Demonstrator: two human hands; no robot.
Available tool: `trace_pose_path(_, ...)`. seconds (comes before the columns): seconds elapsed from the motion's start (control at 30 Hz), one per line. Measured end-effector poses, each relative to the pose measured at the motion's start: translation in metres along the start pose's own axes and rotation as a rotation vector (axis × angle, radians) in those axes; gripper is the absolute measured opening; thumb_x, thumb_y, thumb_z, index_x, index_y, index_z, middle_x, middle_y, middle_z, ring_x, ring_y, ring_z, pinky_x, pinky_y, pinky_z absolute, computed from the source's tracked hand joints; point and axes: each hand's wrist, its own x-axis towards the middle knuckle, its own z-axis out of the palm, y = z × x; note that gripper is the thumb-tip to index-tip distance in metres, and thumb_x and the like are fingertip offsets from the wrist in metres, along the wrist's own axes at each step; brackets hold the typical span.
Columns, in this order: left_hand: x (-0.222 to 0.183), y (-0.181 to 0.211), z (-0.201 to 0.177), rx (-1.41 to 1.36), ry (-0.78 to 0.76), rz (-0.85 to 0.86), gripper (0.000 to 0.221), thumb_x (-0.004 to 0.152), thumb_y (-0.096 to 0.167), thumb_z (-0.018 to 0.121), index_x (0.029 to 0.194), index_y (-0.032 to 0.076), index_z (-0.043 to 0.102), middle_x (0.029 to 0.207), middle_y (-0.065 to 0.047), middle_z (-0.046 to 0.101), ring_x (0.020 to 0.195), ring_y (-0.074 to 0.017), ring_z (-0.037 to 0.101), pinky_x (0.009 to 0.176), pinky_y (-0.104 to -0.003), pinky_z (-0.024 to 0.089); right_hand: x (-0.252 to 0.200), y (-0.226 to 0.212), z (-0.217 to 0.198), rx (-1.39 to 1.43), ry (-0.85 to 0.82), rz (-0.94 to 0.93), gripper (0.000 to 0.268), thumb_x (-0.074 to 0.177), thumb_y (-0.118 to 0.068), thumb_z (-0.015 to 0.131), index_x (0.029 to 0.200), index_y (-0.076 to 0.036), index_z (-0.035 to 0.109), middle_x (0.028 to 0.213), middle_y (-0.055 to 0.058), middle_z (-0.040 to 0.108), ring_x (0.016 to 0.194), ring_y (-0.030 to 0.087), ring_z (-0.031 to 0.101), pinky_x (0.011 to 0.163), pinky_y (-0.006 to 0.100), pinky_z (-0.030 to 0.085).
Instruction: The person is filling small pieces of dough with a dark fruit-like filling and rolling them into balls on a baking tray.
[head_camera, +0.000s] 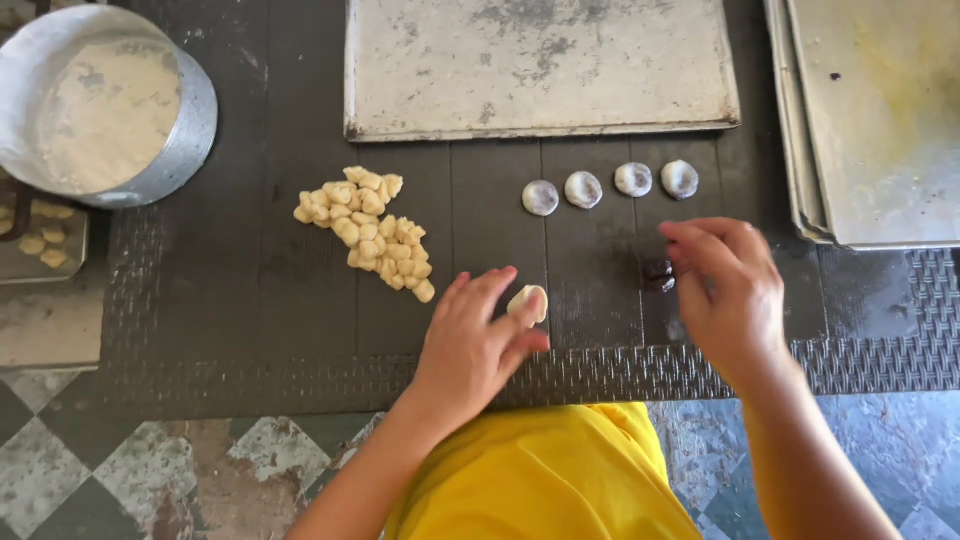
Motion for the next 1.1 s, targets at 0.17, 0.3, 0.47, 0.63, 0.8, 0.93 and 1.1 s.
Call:
trace_pose_path(0.17,0.006,-0.021,0.031,0.112,0.14,-0.182,0.017,0.093,0.041,0.073,0.107,0.033,0.078,0.097,0.007,0.054,0.094,-0.0206,0.057,0.08,-0.04,0.042,-0.013,-0.058,0.048,0.427,0.095,0.032,0.034,0.083,0.001,0.087,0.116,0.0,0.078,0.106,0.015,0.073,0.086,0.029,0.075,0.074,0.035,0.064)
trace_pose_path(0.3,0.018,-0.01,0.026,0.038,0.07,-0.275,0.006,0.091,0.031,0.077,0.093,0.026,0.074,0.091,0.006,0.055,0.086,-0.023,0.058,0.072,-0.039,0.042,-0.032,-0.078,0.077,0.128,0.043,-0.193,0.019,0.088,-0.019,0.083,0.105,-0.013,0.082,0.096,0.004,0.075,0.086,0.027,0.07,0.077,0.042,0.057)
trace_pose_path(0.47,0.007,-0.008,0.025,-0.016,0.018,-0.227,0.009,0.098,0.027,0.07,0.098,0.024,0.062,0.092,0.007,0.054,0.087,-0.0217,0.058,0.075,-0.037,0.04,-0.036,-0.07,0.076,0.083,-0.02,-0.204,0.018,0.095,-0.024,0.076,0.111,-0.017,0.081,0.101,0.001,0.076,0.094,0.028,0.066,0.081,0.04,0.052)
trace_pose_path(0.63,0.008,-0.004,-0.002,-0.254,0.062,-0.188,0.044,0.085,0.019,0.087,0.122,0.017,0.063,0.097,0.002,0.069,0.093,-0.0224,0.068,0.079,-0.036,0.046,-0.011,-0.061,0.084,0.088,-0.101,-0.232,0.041,0.091,-0.034,0.079,0.127,-0.016,0.076,0.121,0.004,0.071,0.115,0.032,0.062,0.091,0.043,0.05)
trace_pose_path(0.8,0.006,0.0,-0.004,-0.369,0.213,-0.174,0.015,0.093,0.02,0.08,0.108,0.017,0.077,0.105,0.0,0.074,0.09,-0.027,0.074,0.079,-0.036,0.058,-0.021,-0.075,0.082,0.581,-0.082,-0.041,0.017,0.092,-0.017,0.079,0.109,-0.014,0.078,0.098,0.001,0.075,0.09,0.027,0.076,0.08,0.037,0.06)
trace_pose_path(0.93,0.012,0.022,-0.018,-0.769,0.31,-0.426,0.014,0.089,0.009,0.085,0.101,0.011,0.08,0.079,-0.002,0.076,0.067,-0.017,0.079,0.066,-0.026,0.063,-0.018,-0.078,0.071,1.204,-0.169,0.238,0.038,0.077,0.007,0.086,0.113,0.011,0.076,0.093,0.016,0.066,0.07,0.022,0.077,0.065,0.038,0.072)
trace_pose_path(1.1,0.027,0.043,-0.032,-0.958,0.324,-0.522,0.029,0.085,-0.005,0.083,0.114,-0.001,0.08,0.095,-0.012,0.076,0.081,-0.0173,0.081,0.066,-0.026,0.067,-0.018,-0.054,0.087,1.514,-0.071,0.484,0.018,0.084,0.016,0.075,0.101,0.018,0.072,0.083,0.02,0.063,0.062,0.036,0.079,0.049,0.048,0.071)
